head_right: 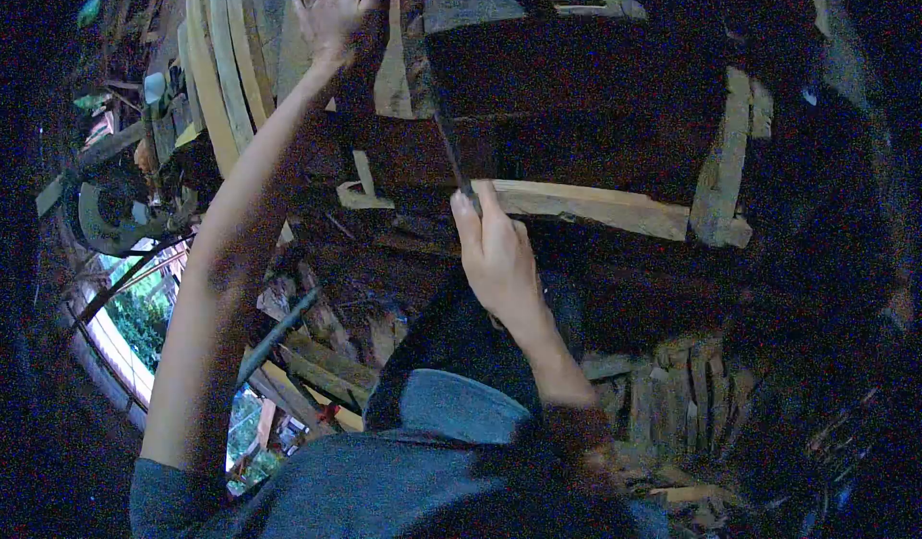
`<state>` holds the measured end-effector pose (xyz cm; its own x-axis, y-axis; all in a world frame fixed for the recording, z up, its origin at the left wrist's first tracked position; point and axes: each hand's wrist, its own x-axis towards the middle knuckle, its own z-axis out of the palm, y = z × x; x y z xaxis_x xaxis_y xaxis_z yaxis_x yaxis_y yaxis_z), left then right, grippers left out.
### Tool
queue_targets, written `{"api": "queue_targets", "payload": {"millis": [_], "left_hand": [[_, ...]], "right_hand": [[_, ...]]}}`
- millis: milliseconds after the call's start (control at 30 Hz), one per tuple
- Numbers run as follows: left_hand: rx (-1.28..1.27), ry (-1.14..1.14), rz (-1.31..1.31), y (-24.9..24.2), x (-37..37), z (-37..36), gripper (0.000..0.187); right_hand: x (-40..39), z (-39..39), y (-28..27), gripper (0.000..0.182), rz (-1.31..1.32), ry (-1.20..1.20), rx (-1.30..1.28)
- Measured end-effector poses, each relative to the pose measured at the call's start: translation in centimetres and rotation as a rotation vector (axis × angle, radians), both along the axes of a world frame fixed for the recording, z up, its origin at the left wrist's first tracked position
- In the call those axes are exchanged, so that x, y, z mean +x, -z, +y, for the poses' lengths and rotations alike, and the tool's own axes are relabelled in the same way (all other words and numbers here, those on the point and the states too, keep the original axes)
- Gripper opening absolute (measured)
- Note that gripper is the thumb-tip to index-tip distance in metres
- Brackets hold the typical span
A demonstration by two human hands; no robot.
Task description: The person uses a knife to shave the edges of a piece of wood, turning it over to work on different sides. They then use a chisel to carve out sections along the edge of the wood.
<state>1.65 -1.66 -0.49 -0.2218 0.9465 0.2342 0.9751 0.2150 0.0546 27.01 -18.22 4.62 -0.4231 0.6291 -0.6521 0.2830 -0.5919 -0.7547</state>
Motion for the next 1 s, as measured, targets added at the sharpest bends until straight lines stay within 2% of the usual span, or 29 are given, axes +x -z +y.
{"api": "queue_targets", "payload": {"millis": [167,300,433,533,600,633,733,833,1000], "left_hand": [[0.0,-0.061,-0.015,-0.1,0.4,-0.2,0.05],[0.012,-0.026,0.051,0.7,-0.7,0.2,0.05],[0.019,-0.055,0.029,0.9,-0.8,0.1,0.051],[0.023,-0.043,0.043,1.5,-1.3,0.2,0.051],[0.024,-0.055,0.046,1.2,-1.2,0.3,0.052],[0.007,-0.059,0.042,1.1,-1.1,0.3,0.052],[-0.014,-0.066,0.03,0.7,-0.6,-0.3,0.052],[-0.002,-0.054,0.02,0.5,-0.5,0.1,0.052],[0.024,-0.082,0.021,0.6,-0.7,0.1,0.052]], "right_hand": [[-0.6,0.3,1.1,0.029,-0.06,-0.022,0.044],[0.4,-1.1,-0.7,0.03,-0.009,0.033,0.053],[0.2,-1.0,0.2,0.029,-0.04,-0.001,0.021],[0.1,-1.0,0.3,0.03,0.029,0.061,-0.003],[0.1,-0.5,-0.1,0.032,0.079,0.06,-0.185],[-0.2,0.2,0.2,0.032,0.079,0.056,-0.198],[-1.5,2.9,1.6,0.033,0.05,0.015,-0.028],[0.3,0.1,1.3,0.032,0.02,-0.018,0.045],[-0.4,1.4,2.1,0.032,0.012,-0.035,-0.005]]}}
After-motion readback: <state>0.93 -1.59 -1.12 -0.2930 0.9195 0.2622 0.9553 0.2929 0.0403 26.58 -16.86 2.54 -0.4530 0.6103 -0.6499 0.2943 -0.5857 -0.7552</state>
